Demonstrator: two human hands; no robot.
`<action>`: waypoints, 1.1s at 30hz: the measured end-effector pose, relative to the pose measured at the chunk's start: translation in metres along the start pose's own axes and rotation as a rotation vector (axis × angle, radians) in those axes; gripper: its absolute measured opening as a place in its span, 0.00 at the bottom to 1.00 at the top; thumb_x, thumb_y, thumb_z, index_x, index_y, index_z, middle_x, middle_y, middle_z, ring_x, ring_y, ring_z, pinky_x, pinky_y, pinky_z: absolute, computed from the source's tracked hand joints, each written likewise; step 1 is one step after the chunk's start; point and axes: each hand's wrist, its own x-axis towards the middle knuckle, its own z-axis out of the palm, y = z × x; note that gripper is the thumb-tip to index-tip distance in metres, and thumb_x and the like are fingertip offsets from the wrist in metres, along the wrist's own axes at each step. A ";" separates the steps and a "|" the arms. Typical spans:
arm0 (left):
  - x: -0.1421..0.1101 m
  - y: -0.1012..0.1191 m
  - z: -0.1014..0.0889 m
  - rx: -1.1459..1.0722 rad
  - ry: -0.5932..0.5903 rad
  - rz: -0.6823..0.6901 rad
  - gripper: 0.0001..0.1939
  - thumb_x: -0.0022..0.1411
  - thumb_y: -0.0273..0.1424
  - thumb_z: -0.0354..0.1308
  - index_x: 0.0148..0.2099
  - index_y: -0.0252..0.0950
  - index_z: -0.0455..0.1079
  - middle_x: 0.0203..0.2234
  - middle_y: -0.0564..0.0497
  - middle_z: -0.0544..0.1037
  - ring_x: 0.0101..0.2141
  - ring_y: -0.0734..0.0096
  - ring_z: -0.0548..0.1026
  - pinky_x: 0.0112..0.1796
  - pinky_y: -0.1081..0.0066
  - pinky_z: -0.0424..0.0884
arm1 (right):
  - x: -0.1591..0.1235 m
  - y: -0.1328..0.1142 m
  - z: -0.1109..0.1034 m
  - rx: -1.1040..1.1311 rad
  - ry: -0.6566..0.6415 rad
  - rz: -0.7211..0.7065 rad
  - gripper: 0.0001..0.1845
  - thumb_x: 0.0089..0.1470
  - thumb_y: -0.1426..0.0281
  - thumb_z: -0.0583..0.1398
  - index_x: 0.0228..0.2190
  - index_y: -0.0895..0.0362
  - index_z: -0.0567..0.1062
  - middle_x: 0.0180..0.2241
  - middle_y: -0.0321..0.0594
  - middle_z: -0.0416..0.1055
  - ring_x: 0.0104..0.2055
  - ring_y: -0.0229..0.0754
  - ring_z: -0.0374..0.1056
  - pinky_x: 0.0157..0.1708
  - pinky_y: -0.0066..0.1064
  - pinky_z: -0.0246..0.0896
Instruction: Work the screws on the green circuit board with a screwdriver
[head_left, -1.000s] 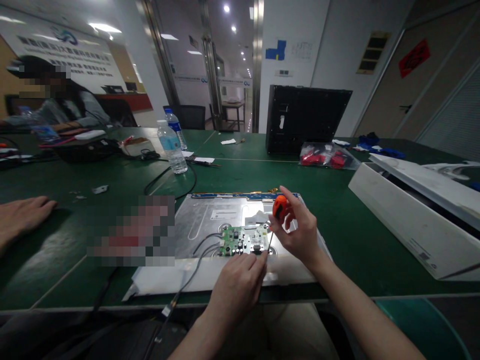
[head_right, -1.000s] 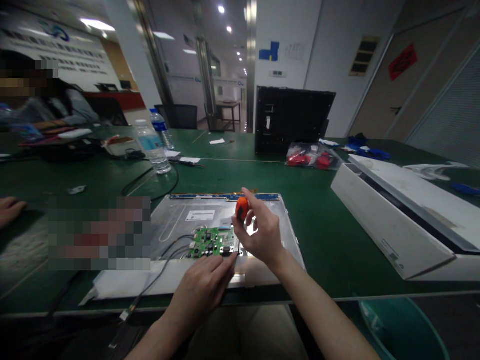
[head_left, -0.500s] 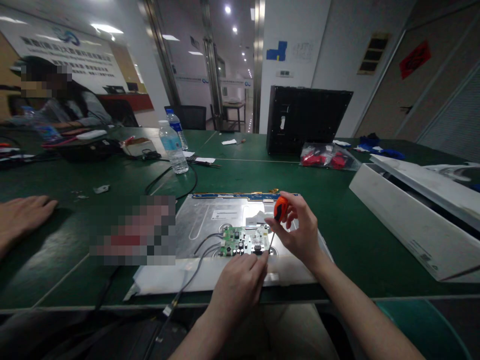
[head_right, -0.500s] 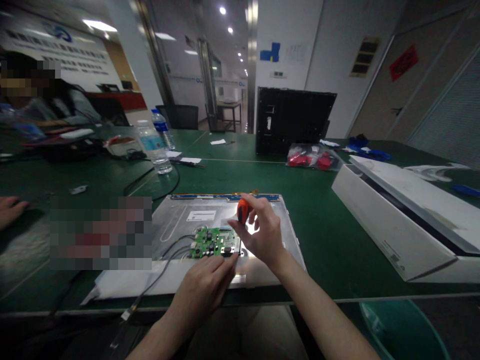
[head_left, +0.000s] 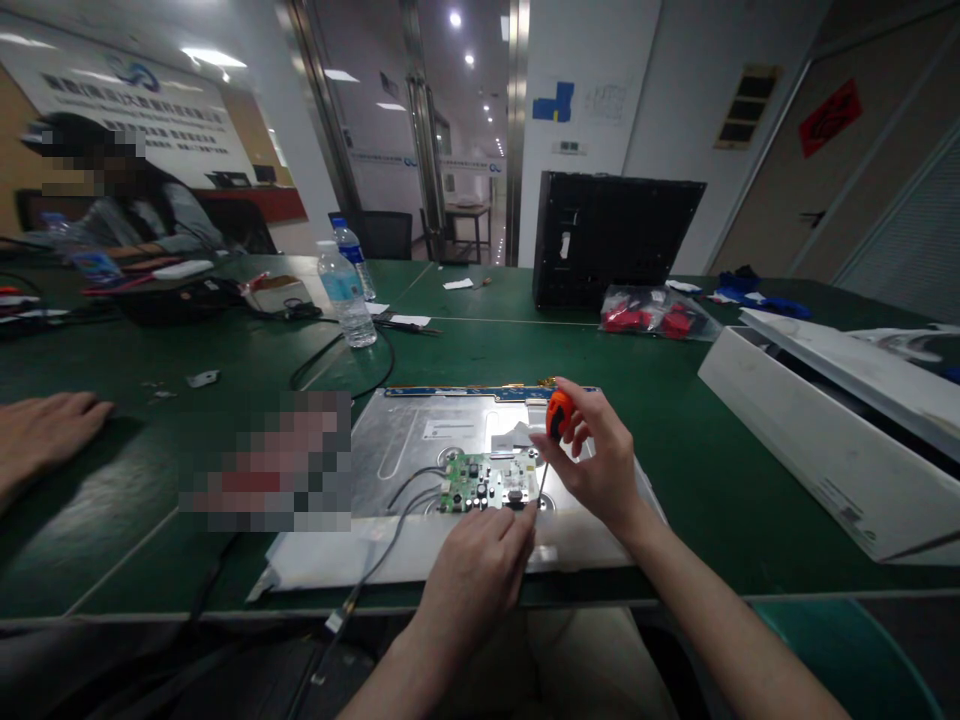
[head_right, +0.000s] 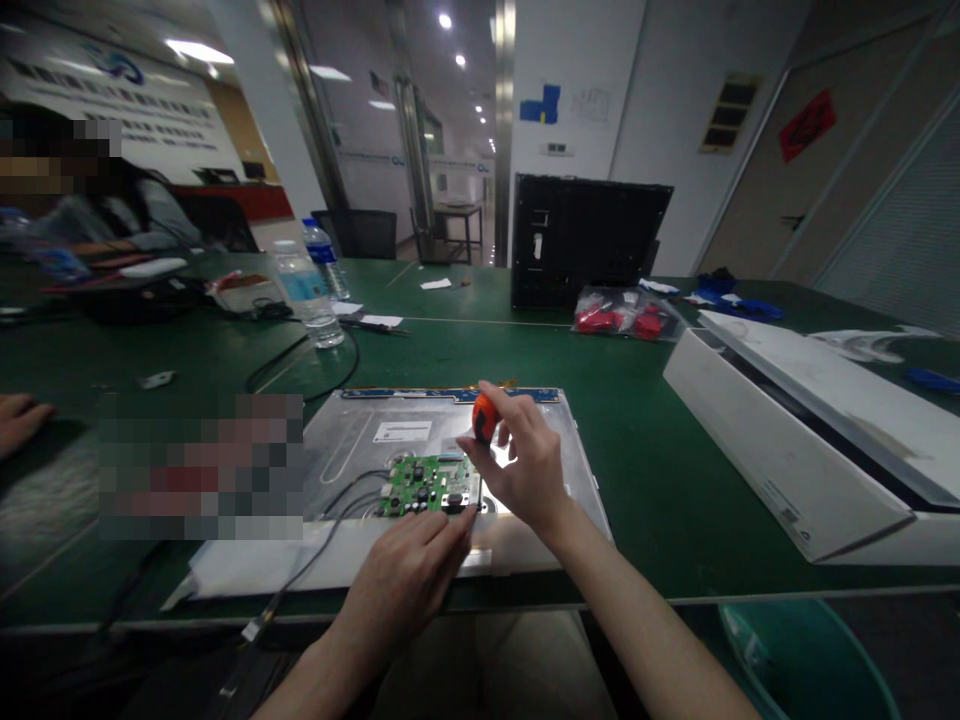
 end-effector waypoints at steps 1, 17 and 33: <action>0.000 0.000 0.000 0.000 0.002 0.002 0.14 0.67 0.24 0.45 0.53 0.32 0.65 0.25 0.50 0.72 0.26 0.66 0.70 0.28 0.68 0.65 | 0.001 0.000 0.000 -0.016 -0.004 -0.011 0.27 0.54 0.67 0.61 0.55 0.50 0.64 0.29 0.33 0.66 0.23 0.33 0.60 0.20 0.25 0.60; 0.000 0.001 0.000 -0.006 0.023 -0.009 0.13 0.67 0.24 0.46 0.49 0.33 0.67 0.25 0.51 0.72 0.26 0.67 0.71 0.29 0.68 0.67 | -0.004 0.000 0.001 0.119 -0.036 0.069 0.26 0.53 0.73 0.57 0.53 0.52 0.59 0.29 0.33 0.71 0.22 0.33 0.64 0.19 0.24 0.62; 0.001 0.000 0.001 0.020 0.028 0.008 0.12 0.67 0.24 0.47 0.49 0.32 0.67 0.24 0.51 0.71 0.25 0.65 0.69 0.28 0.67 0.64 | -0.005 0.000 0.002 0.107 -0.032 0.028 0.26 0.54 0.72 0.57 0.54 0.52 0.59 0.29 0.34 0.69 0.23 0.33 0.65 0.21 0.24 0.65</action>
